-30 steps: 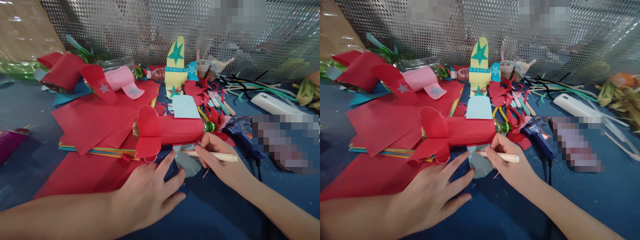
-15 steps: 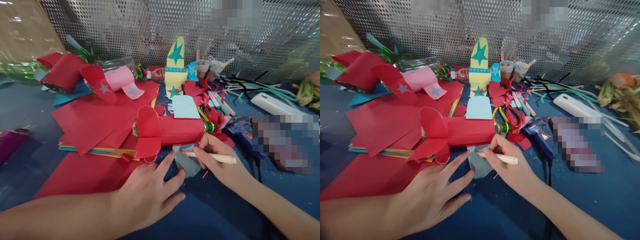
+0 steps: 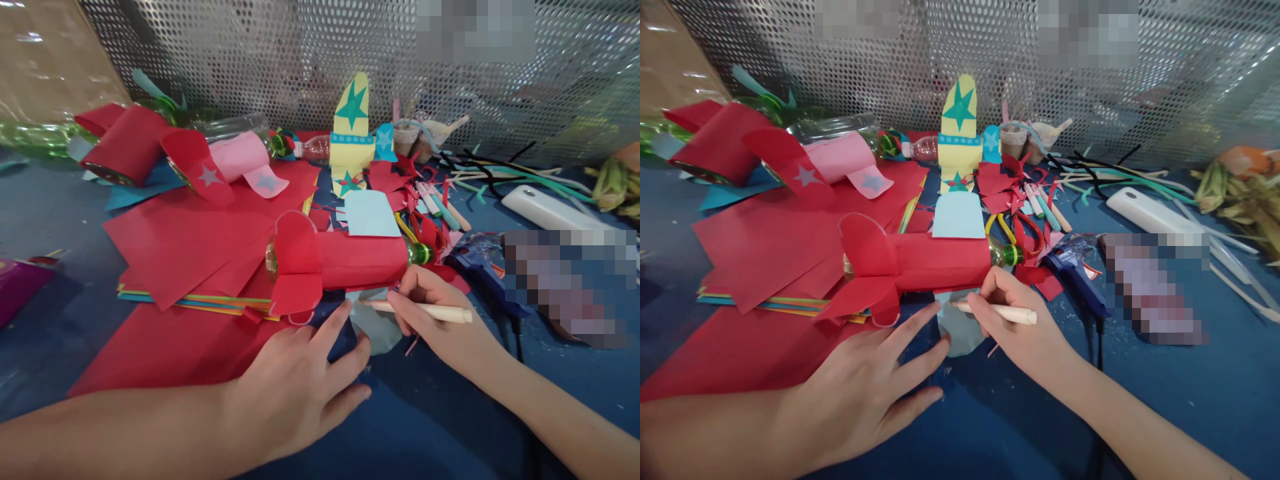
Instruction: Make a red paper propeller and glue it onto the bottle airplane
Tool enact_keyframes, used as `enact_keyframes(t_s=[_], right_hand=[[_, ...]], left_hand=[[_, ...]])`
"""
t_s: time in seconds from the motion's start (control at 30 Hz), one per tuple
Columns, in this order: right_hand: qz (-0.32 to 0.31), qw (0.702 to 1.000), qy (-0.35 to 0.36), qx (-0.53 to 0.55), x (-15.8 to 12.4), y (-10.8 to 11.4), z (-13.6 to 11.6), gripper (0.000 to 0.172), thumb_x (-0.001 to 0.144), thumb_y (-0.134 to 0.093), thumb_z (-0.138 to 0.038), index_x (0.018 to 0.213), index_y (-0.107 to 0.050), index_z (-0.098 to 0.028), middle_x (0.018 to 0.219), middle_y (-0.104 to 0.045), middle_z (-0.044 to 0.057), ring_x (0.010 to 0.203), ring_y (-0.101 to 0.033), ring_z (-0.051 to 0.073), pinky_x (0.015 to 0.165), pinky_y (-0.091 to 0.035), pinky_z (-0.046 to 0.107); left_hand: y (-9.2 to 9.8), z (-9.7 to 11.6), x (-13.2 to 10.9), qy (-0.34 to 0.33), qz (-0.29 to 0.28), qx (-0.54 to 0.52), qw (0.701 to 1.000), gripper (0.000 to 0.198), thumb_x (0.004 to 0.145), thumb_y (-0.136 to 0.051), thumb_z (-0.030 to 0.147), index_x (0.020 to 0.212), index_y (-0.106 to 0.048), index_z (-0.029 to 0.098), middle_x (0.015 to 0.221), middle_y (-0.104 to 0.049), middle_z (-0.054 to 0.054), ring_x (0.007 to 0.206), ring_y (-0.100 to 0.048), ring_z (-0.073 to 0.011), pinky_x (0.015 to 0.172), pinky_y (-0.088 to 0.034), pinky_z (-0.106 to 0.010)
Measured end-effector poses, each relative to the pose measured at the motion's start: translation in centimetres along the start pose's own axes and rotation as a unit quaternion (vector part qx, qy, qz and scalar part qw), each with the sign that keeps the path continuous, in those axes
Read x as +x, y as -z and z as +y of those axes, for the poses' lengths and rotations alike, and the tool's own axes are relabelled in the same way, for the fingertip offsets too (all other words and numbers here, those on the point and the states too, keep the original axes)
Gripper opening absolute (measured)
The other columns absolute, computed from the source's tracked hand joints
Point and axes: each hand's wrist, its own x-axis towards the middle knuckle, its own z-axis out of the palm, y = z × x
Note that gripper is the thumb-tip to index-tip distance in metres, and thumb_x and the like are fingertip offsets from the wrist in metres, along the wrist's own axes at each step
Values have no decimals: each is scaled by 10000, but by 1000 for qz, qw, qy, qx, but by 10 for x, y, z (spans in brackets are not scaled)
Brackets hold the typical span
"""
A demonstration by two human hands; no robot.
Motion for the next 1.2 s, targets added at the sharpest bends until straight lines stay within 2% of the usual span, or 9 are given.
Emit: enact_keyframes(t_s=[1.2], right_hand=[[-10,1000,-17,-5,0,2,-2,253,888,-515,-267,684,-374,-225,488,-483,-83,447,-423,83,444,-355,196]], left_hand=[[0,0,-1,-2,-3,3,1000,332,913,-419,364,1161,-578,213,1268,-512,-221,683,-657,-246,529,-548,-411]])
